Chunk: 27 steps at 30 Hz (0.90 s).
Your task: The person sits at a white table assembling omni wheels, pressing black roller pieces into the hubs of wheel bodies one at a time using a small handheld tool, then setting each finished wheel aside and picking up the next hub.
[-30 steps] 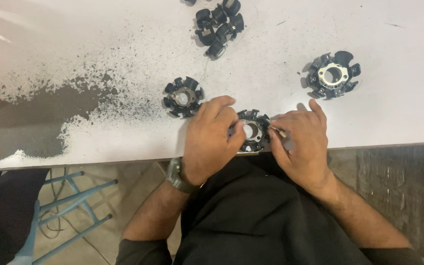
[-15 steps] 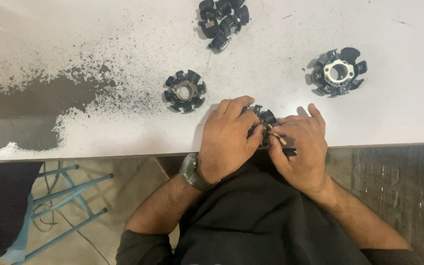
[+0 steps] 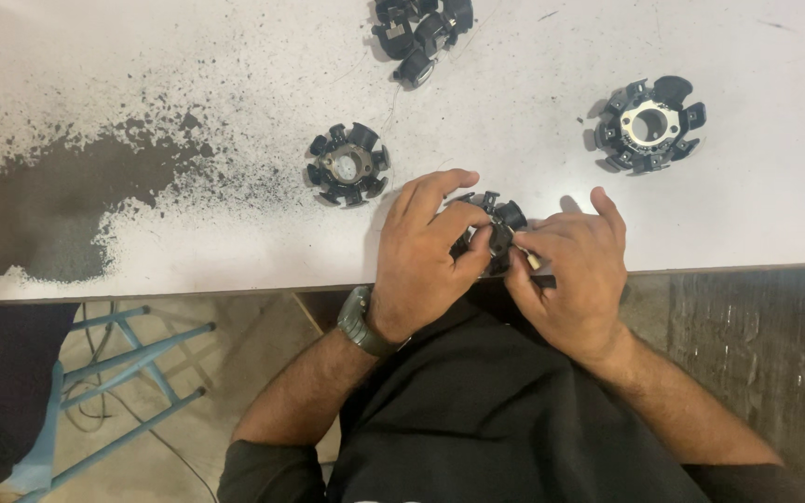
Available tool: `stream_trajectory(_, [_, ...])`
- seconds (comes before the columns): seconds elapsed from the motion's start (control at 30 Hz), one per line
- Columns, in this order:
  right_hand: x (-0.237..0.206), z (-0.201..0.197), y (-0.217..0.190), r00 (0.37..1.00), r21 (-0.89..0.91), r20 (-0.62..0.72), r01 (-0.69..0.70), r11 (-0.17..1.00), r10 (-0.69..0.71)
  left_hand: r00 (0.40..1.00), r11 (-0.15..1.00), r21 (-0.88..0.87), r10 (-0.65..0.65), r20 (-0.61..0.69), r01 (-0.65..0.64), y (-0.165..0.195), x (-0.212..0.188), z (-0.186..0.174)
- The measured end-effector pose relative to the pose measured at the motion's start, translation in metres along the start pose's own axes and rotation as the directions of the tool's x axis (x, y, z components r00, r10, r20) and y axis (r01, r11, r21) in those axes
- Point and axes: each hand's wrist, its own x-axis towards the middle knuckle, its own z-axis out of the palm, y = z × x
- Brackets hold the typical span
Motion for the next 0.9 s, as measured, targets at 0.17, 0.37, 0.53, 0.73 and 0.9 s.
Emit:
stream_trajectory(0.17, [0.004,-0.001,-0.002,1.000,0.004,0.015,-0.026,1.000,0.026,0.998,0.997,0.054,0.047,0.051,-0.050,0.000,0.001,0.000])
stream_trajectory(0.37, [0.006,-0.003,-0.003,0.997,0.017,0.029,-0.072,0.997,0.071,0.999,1.000,0.008,-0.017,0.048,0.016,0.007,0.000,0.007])
stream_trajectory(0.53, [0.004,-0.006,0.000,0.997,0.062,0.044,-0.062,0.996,0.059,0.999,0.997,0.074,-0.038,0.004,0.037,0.005,-0.002,0.013])
stream_trajectory(0.73, [0.002,-0.005,-0.001,0.999,0.044,0.033,-0.021,0.999,0.019,1.000,0.998,0.068,-0.019,-0.014,0.020,0.000,-0.005,0.019])
stream_trajectory(0.9, [0.005,-0.004,-0.006,0.999,-0.030,0.045,0.020,0.999,-0.018,0.999,0.997,0.069,-0.021,-0.026,0.023,-0.002,-0.008,0.022])
